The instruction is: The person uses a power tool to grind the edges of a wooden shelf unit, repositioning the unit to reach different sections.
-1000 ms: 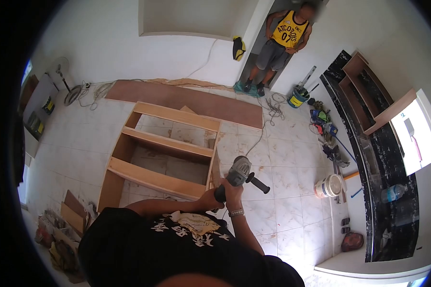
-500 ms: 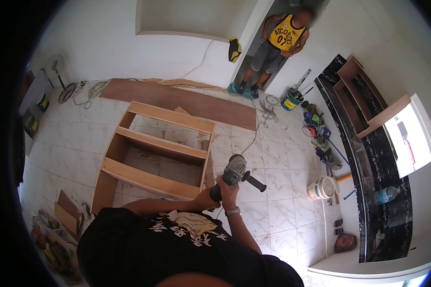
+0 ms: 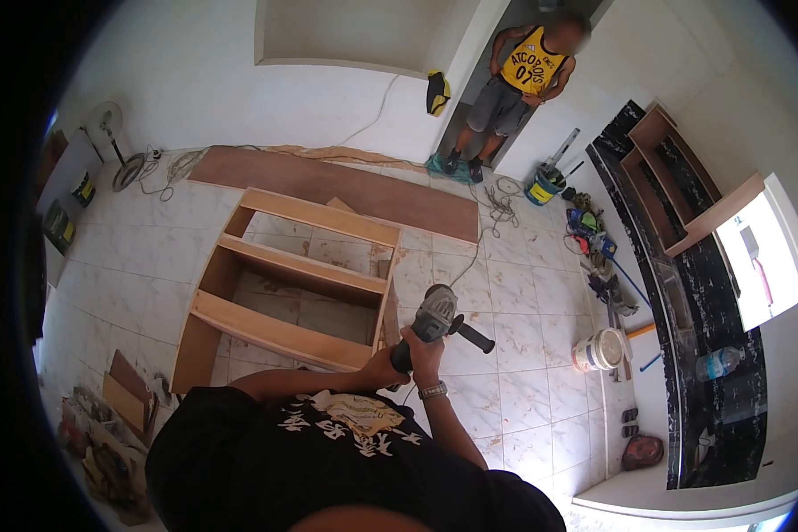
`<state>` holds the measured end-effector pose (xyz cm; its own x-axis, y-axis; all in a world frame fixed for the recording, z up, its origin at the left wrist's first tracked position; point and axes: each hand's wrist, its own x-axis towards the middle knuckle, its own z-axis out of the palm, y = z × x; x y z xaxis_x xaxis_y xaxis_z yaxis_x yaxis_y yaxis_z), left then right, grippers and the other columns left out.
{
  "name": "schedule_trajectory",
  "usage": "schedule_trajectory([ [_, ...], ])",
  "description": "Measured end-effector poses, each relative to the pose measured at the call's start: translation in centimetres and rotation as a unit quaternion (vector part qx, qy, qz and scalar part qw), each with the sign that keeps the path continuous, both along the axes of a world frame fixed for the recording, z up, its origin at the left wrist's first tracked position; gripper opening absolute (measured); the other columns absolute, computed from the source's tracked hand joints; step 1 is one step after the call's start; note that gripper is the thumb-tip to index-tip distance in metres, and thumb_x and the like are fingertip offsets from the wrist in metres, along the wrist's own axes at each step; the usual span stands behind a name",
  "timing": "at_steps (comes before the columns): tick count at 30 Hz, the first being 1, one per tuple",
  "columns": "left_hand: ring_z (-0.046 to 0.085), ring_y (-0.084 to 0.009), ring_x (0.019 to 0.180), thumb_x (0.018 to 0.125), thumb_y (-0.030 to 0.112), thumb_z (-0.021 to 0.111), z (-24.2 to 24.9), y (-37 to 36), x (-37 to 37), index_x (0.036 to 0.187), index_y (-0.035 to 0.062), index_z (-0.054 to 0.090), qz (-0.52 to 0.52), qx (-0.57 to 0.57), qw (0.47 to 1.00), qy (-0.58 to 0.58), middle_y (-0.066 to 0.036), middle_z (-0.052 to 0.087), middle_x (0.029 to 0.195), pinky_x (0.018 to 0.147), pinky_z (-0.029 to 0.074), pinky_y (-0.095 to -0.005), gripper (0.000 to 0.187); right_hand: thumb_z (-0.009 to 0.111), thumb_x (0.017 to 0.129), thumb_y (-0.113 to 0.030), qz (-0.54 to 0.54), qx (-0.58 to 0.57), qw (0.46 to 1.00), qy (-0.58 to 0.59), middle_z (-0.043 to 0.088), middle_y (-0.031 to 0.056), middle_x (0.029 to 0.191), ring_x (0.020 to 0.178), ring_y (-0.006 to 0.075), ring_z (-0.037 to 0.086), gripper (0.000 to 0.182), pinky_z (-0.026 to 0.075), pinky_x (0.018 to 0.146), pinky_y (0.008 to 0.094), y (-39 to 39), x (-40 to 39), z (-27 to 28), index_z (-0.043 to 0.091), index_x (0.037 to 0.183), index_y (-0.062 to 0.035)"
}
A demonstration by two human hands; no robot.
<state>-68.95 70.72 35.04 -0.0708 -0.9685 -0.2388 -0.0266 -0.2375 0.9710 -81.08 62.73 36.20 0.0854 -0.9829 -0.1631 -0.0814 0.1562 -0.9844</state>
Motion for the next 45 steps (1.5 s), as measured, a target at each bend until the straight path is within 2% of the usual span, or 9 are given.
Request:
schedule_trajectory([
  [6, 0.071, -0.0213, 0.08, 0.063, 0.013, 0.085, -1.9, -0.2, -0.6, 0.114, -0.0032, 0.062, 0.019, -0.004, 1.0, -0.001, -0.012, 0.071, 0.093, 0.071, 0.058, -0.0366, 0.057, 0.082, 0.081, -0.018, -0.008, -0.03, 1.0, 0.001, 0.073, 0.0054, 0.089, 0.082, 0.015, 0.068, 0.024, 0.054, 0.076, 0.0341, 0.3, 0.1, 0.6, 0.075, 0.094, -0.0003],
  [8, 0.069, -0.0192, 0.062, 0.065, 0.008, 0.084, -2.2, 0.0, -0.8, 0.114, -0.0031, 0.058, 0.014, -0.004, 0.999, 0.034, -0.011, 0.07, 0.08, 0.054, 0.055, -0.0345, 0.057, 0.082, 0.082, -0.018, 0.014, -0.035, 0.999, -0.012, 0.072, 0.0047, 0.089, 0.081, 0.0144, 0.066, 0.024, 0.053, 0.076, 0.0332, 0.6, -0.3, 0.6, 0.073, 0.095, -0.0001],
  [14, 0.069, -0.0189, 0.066, 0.065, 0.015, 0.085, -0.2, 0.6, -0.3, 0.115, -0.0007, 0.061, -0.008, 0.047, 0.998, 0.028, -0.01, 0.071, 0.082, 0.061, 0.056, -0.0338, 0.057, 0.082, 0.081, -0.01, -0.025, -0.019, 0.998, -0.045, 0.07, 0.005, 0.093, 0.081, 0.015, 0.066, 0.024, 0.053, 0.073, 0.0318, 1.1, 0.0, 0.2, 0.071, 0.1, 0.0006],
  [18, 0.07, -0.0188, 0.071, 0.064, 0.014, 0.084, -3.3, 0.9, -1.2, 0.116, -0.0009, 0.061, 0.047, -0.052, 0.998, 0.01, -0.013, 0.072, 0.088, 0.064, 0.057, -0.0345, 0.058, 0.082, 0.081, -0.012, -0.011, -0.047, 0.999, -0.007, 0.071, 0.006, 0.1, 0.089, 0.0162, 0.066, 0.038, 0.053, 0.08, 0.0311, 0.5, -0.2, -0.4, 0.072, 0.115, 0.005],
  [21, 0.07, -0.0178, 0.075, 0.065, 0.009, 0.082, -2.8, -0.2, 0.6, 0.117, 0.0001, 0.06, -0.026, 0.007, 0.999, 0.047, -0.012, 0.071, 0.091, 0.065, 0.056, -0.0338, 0.057, 0.081, 0.082, -0.017, 0.0, -0.034, 0.998, 0.061, 0.072, 0.0054, 0.093, 0.079, 0.0158, 0.065, 0.027, 0.053, 0.074, 0.0304, 1.2, 0.6, 2.3, 0.071, 0.097, 0.0038],
  [24, 0.069, -0.0164, 0.072, 0.066, 0.005, 0.08, -3.6, -0.5, 1.2, 0.118, 0.0005, 0.059, -0.016, -0.078, 0.992, 0.096, -0.009, 0.069, 0.088, 0.062, 0.055, -0.0325, 0.056, 0.082, 0.08, -0.017, -0.032, -0.073, 0.994, 0.079, 0.072, 0.0074, 0.092, 0.079, 0.0166, 0.066, 0.029, 0.053, 0.074, 0.0316, 1.3, 2.8, 3.2, 0.07, 0.097, 0.0029],
  [30, 0.067, -0.0152, 0.069, 0.066, 0.005, 0.08, -1.6, -0.1, 4.1, 0.121, -0.0001, 0.055, -0.026, -0.015, 0.986, 0.164, -0.007, 0.067, 0.087, 0.06, 0.054, -0.0315, 0.061, 0.082, 0.075, -0.017, -0.027, -0.051, 0.982, 0.178, 0.071, 0.0108, 0.091, 0.082, 0.018, 0.067, 0.039, 0.055, 0.075, 0.035, 1.5, 6.4, 5.7, 0.065, 0.102, 0.0048],
  [39, 0.063, -0.0198, 0.116, 0.067, 0.013, 0.085, 0.5, 2.5, 6.3, 0.137, -0.0002, 0.047, -0.075, -0.03, 0.964, 0.252, -0.014, 0.063, 0.126, 0.099, 0.052, -0.0379, 0.081, 0.089, 0.076, -0.021, -0.081, -0.037, 0.952, 0.292, 0.072, 0.0091, 0.093, 0.082, 0.0173, 0.068, 0.044, 0.055, 0.078, 0.0335, 5.3, 10.5, 10.4, 0.066, 0.105, 0.0034],
  [45, 0.068, -0.023, 0.11, 0.067, 0.022, 0.09, 1.4, 2.2, 7.1, 0.135, -0.0011, 0.051, -0.152, -0.053, 0.96, 0.231, -0.013, 0.068, 0.117, 0.098, 0.053, -0.0369, 0.082, 0.088, 0.078, -0.016, -0.165, -0.048, 0.944, 0.281, 0.071, 0.0072, 0.094, 0.084, 0.0162, 0.067, 0.038, 0.054, 0.079, 0.0333, 7.1, 11.0, 12.1, 0.067, 0.105, 0.0011],
])
